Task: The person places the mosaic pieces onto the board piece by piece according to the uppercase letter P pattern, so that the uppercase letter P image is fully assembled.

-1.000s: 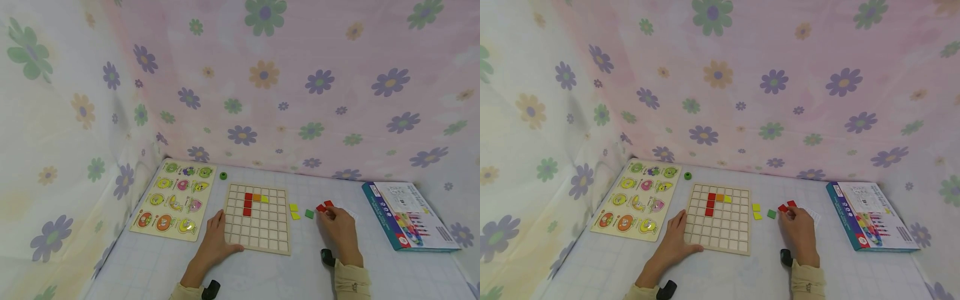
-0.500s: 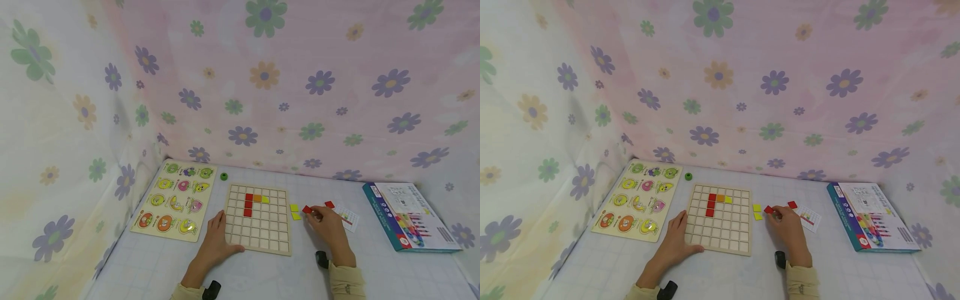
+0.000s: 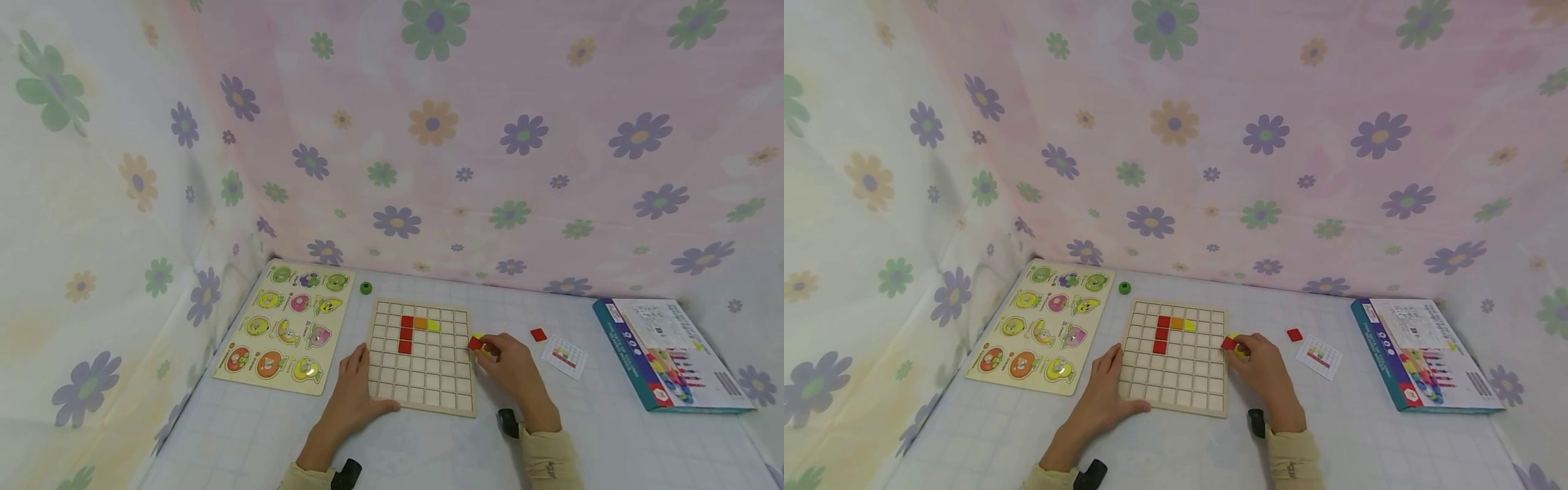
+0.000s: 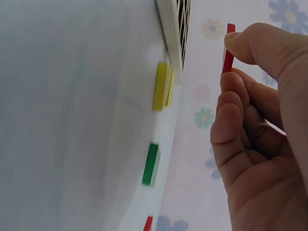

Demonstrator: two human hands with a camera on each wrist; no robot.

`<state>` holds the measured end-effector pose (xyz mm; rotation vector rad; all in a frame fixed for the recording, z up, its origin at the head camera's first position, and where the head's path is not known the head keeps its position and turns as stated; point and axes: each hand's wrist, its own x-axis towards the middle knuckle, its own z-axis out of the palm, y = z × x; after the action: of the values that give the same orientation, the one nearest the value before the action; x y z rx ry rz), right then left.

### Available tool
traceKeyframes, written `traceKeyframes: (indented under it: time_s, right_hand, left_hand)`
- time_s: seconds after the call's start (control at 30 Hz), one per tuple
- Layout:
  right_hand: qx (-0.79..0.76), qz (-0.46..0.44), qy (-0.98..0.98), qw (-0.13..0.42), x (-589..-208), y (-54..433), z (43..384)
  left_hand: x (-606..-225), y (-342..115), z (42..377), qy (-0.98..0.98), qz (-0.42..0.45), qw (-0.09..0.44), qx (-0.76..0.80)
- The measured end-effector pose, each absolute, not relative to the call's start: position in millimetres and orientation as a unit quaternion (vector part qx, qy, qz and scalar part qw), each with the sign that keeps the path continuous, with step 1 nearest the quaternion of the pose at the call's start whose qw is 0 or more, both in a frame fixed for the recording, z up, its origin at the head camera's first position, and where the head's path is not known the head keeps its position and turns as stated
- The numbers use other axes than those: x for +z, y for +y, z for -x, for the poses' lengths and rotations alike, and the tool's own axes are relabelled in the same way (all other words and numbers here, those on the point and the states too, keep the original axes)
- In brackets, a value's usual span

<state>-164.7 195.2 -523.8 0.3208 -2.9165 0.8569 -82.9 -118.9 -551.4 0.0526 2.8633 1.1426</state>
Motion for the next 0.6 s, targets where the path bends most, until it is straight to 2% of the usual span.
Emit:
traceKeyframes:
  time_s: [0.6]
  right_hand:
    - [0.297, -0.192, -0.935, -0.012, -517, 136, 160]
  left_hand:
    - [-551, -118, 82, 0.934, -0.020, 0.019, 0.357]
